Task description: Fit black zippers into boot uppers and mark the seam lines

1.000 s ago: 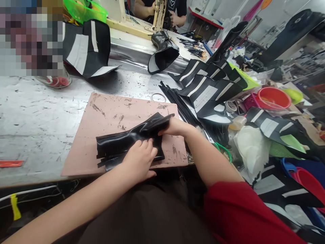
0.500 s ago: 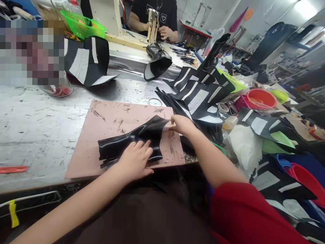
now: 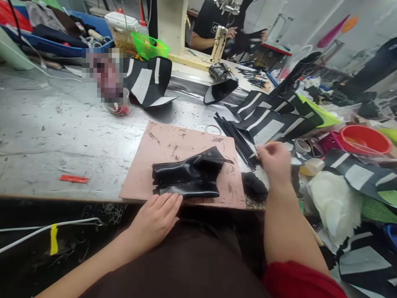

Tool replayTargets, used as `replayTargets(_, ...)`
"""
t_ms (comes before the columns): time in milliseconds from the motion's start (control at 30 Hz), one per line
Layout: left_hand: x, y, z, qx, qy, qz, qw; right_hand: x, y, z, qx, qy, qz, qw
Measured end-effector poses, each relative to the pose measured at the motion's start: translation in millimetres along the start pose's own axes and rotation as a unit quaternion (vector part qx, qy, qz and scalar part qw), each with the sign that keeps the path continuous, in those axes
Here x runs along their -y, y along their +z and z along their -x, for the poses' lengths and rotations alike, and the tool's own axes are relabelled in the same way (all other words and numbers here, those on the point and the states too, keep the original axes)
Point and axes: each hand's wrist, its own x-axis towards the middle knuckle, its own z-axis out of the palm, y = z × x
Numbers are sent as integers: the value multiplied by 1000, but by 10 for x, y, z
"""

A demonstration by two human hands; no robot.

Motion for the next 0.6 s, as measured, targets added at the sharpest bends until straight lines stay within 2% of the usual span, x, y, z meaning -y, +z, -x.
replayTargets(33,-2,7,40,11,-8,3,1000,85,-33,110,-84,-12,-107,991)
replayTargets(67,-5,22,66,24,-12,3,1000,181,-42,239,-138,-25,-201,969)
replayTargets(100,-10,42,79,37,-16,2,999,282,-24,382,-143,-38,-269,952)
replayTargets(133,-14,66,85,48,-20,1,999,384,24,532,-107,-46,-313,942)
replayTargets(167,-16,89,84,52,-26,-2,998,478,98,681,-32,-51,-335,940)
replayTargets(233,-12,129,69,48,-31,-4,998,618,308,943,165,-57,-336,926)
replayTargets(300,6,150,41,44,-20,-1,999,675,551,1121,302,-54,-314,899)
replayTargets(367,34,155,10,56,-2,3,998,659,764,1209,352,-49,-288,889)
replayTargets(433,61,154,-17,76,6,4,997,610,902,1237,361,-55,-254,896)
replayTargets(600,85,165,-43,100,15,-4,995,559,941,1251,370,-114,-171,906)
